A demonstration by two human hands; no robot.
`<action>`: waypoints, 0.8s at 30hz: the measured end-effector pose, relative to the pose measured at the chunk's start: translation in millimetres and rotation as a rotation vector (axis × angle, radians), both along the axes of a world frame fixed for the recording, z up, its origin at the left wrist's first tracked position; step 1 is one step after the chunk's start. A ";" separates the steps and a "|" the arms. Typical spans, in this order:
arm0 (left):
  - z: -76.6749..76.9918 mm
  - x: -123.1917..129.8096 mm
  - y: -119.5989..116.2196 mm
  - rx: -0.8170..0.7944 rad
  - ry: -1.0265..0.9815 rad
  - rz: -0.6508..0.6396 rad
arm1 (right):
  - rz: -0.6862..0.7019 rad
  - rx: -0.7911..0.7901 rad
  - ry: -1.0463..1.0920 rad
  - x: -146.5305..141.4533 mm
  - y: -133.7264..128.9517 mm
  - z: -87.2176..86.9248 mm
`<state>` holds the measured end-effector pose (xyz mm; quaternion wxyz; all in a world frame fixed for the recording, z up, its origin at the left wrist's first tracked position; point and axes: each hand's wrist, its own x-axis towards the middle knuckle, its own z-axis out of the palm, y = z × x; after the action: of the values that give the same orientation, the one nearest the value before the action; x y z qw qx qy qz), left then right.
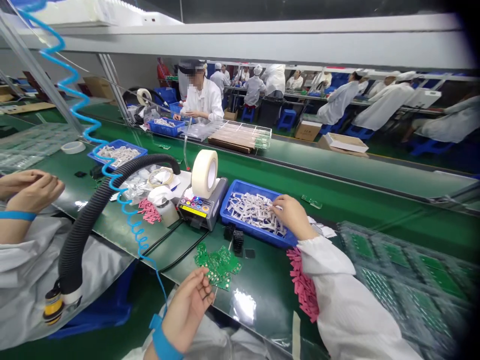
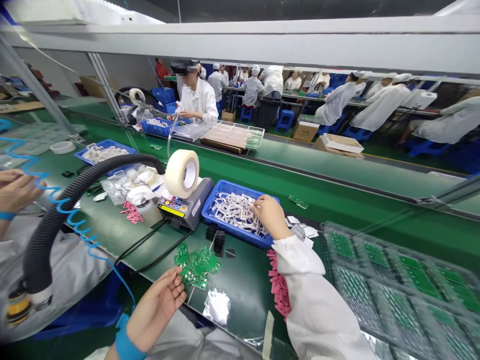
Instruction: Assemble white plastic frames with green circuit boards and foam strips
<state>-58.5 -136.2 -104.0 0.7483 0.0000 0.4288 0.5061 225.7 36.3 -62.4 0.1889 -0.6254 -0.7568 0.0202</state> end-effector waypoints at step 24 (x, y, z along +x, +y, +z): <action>-9.0 -59.0 -21.1 0.035 -0.129 -0.180 | 0.111 -0.118 0.070 -54.3 -112.1 -70.8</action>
<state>-117.4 -157.3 -113.0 0.8166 0.0188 0.3690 0.4434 171.4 -75.8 -133.2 0.1767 -0.5915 -0.7808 0.0967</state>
